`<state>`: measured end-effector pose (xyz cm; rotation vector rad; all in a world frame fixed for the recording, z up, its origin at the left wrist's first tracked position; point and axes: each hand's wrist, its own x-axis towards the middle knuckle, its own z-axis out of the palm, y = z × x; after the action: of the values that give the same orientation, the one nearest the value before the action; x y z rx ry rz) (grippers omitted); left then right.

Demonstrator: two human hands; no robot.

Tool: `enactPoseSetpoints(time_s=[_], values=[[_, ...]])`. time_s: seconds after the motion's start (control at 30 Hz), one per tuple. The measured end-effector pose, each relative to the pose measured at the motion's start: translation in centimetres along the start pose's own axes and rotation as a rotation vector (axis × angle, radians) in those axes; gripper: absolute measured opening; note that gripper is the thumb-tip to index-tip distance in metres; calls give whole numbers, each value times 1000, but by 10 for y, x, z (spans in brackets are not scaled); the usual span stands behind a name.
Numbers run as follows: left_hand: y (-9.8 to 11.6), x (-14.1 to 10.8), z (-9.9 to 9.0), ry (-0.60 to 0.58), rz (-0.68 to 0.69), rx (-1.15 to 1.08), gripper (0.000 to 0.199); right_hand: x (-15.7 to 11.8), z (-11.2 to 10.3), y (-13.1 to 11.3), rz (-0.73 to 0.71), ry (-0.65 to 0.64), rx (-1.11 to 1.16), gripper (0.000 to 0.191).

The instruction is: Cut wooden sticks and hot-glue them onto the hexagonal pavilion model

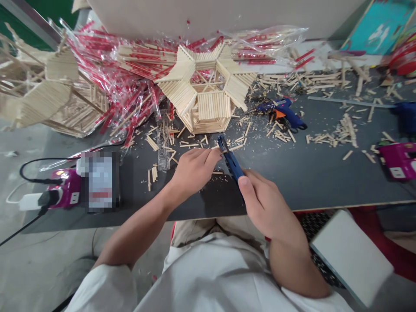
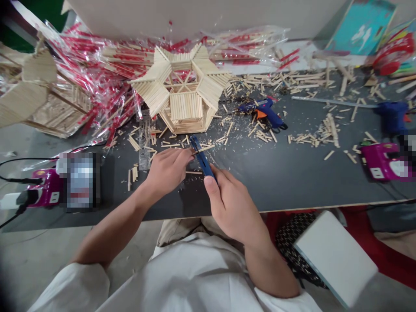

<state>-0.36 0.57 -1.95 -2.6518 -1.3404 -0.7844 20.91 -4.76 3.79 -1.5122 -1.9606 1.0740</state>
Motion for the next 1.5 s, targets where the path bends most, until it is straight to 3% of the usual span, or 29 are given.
enactPoseSetpoints(time_s=[0.27,0.4,0.6,0.87,1.23,1.5], values=[[2,1,4,65,-13,38,24,4,7,8,119,-26,-156,51],[-1,1,9,40,-62,-8,26,8,11,10,149,-17,-231,50],[-4,0,14,62,-51,-33,25,12,16,13,136,-13,-244,47],[-1,1,17,3,-158,-47,26,13,20,15,118,7,-340,53],[3,1,14,143,-94,51,28,13,29,21,78,67,-401,53],[-6,-1,12,199,-153,-24,19,15,30,21,58,111,-505,54]])
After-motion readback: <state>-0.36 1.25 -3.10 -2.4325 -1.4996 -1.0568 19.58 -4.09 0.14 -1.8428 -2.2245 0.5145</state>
